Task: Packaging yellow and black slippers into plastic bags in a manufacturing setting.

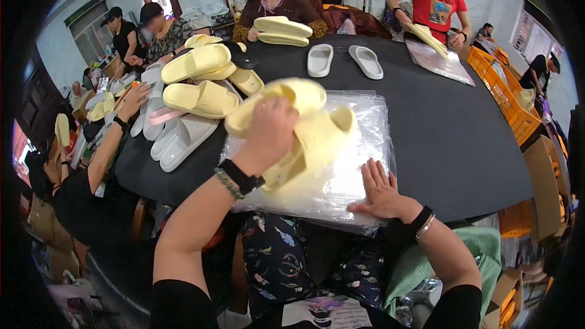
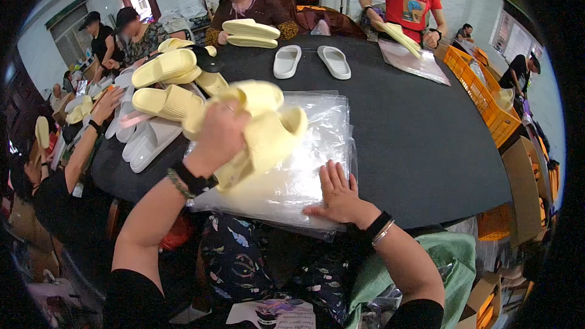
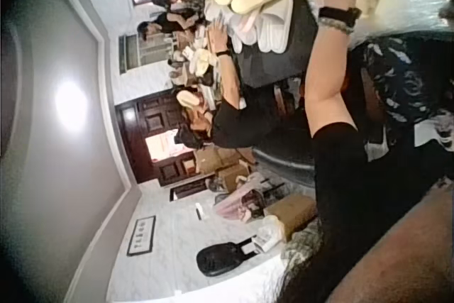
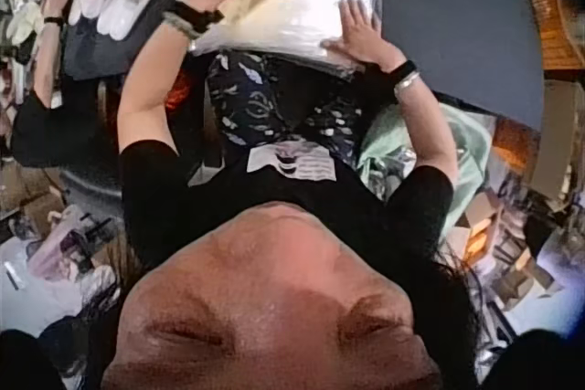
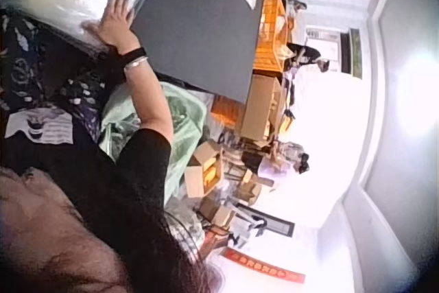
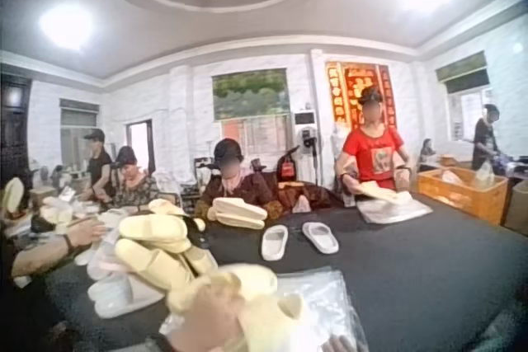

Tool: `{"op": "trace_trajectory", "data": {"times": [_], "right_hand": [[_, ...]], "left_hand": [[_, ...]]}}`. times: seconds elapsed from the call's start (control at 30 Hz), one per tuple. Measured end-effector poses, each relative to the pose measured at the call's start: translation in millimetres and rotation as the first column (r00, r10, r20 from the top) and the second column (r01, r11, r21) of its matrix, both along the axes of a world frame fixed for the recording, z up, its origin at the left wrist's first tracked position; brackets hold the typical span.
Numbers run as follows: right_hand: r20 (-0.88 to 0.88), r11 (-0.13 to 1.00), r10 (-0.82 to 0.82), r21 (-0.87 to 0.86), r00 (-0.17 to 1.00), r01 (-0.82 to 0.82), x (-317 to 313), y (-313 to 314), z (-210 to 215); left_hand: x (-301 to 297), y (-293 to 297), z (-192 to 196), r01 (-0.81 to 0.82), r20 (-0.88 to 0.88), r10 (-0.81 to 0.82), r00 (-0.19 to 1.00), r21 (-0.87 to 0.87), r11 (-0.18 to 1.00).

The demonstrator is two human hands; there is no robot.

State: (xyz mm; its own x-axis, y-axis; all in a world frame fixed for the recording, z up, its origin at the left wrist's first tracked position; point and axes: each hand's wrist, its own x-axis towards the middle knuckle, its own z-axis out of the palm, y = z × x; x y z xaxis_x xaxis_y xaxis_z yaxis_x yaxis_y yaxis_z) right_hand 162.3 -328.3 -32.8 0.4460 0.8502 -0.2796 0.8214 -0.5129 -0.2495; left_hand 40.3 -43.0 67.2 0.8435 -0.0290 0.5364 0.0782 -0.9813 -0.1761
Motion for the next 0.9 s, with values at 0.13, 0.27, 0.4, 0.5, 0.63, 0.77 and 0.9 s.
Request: {"op": "trace_trajectory", "data": {"times": [0.13,0.27,0.4,0.5,0.63,0.77,0.9], "right_hand": [[0.023,1.000,0.017,0.009,1.000,-0.017,0,2,-5],[0.016,1.000,0.004,-0.028,1.000,-0.004,-2,1,4],[0.011,1.000,-0.001,-0.024,1.000,0.001,0,-2,5],[0.009,1.000,-0.004,-0.031,1.000,0.005,-2,1,6],[0.019,1.000,-0.006,-0.003,1.000,0.006,-4,3,4],[0.003,1.000,0.003,0.011,1.000,-0.003,-2,2,1],[0.011,1.000,-0.004,0.013,1.000,0.004,-1,-2,3]], "left_hand": [[9,9,-83,0.087,-0.143,-0.108,0.984,-0.145,0.986],[13,19,-71,0.073,-0.303,-0.162,0.939,-0.284,0.956],[27,8,-42,0.036,-0.333,-0.137,0.933,-0.292,0.956],[43,7,-48,0.055,-0.284,-0.179,0.942,-0.396,0.917],[56,13,-64,0.090,-0.173,-0.168,0.971,-0.388,0.917],[60,19,-67,0.141,-0.037,-0.164,0.986,-0.354,0.925],[65,15,-36,0.022,0.042,-0.013,0.999,-0.226,0.974]]}}
